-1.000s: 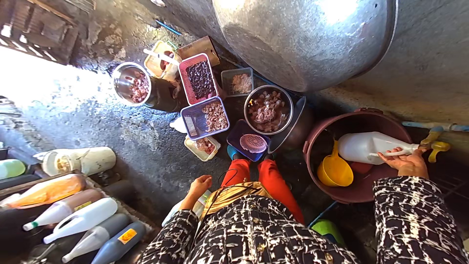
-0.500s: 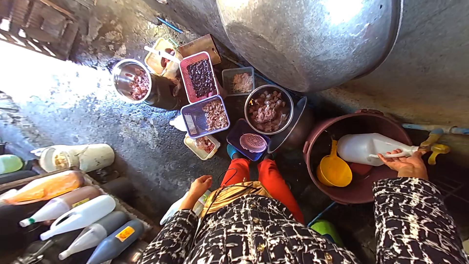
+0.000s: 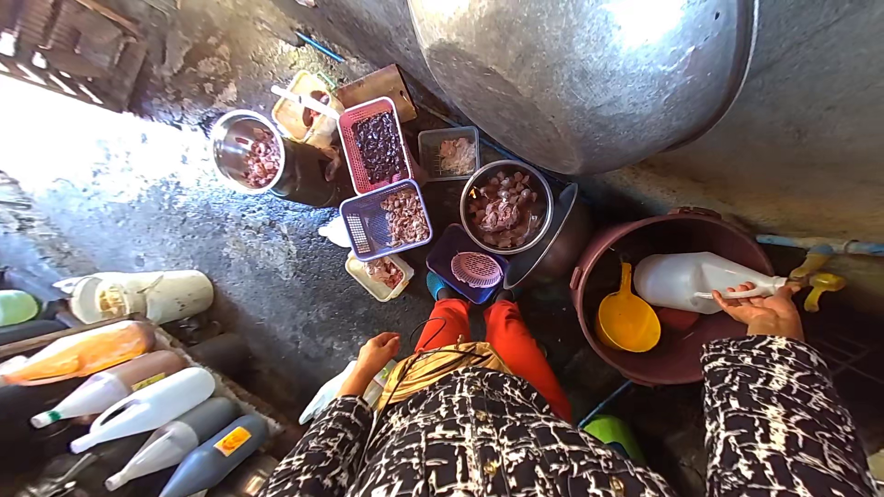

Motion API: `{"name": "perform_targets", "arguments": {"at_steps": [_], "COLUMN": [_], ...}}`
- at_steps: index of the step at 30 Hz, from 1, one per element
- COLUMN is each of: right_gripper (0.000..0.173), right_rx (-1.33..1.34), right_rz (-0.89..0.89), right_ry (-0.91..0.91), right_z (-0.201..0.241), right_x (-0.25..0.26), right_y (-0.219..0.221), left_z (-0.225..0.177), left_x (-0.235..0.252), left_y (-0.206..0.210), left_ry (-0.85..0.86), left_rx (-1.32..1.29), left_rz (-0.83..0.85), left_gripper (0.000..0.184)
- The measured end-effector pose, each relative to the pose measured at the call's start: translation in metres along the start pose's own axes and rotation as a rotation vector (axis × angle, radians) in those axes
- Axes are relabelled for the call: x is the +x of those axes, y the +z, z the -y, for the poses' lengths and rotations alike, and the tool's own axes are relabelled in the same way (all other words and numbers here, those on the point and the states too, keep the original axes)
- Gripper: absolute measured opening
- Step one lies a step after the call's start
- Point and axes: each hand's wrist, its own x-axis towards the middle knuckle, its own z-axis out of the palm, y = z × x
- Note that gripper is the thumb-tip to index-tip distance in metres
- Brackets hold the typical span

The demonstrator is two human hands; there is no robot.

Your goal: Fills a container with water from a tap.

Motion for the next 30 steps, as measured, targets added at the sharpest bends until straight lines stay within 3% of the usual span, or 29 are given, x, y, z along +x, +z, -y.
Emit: {"name": "perform_targets", "arguments": {"at_steps": [9,30], "right_gripper": [0.05,0.045], "right_rx": [0.123,0.107], "right_rz": [-0.052,-0.072], "right_ry": [0.004,-0.004], "right_z": [-0.001,-0.0014], "right_x": [0.0042,0.0021], "right_y": [0.0028,0.0076], "left_z": [0.0012,-0.0048], "left_x": [-0.0003,-0.003], "left_y": [-0.0004,0.0011], "left_ry": [-0.01,-0.016], "left_rx": [-0.009,0.006], "left_rz": [-0.012,0.008], "left_gripper": [0.035,0.035]}}
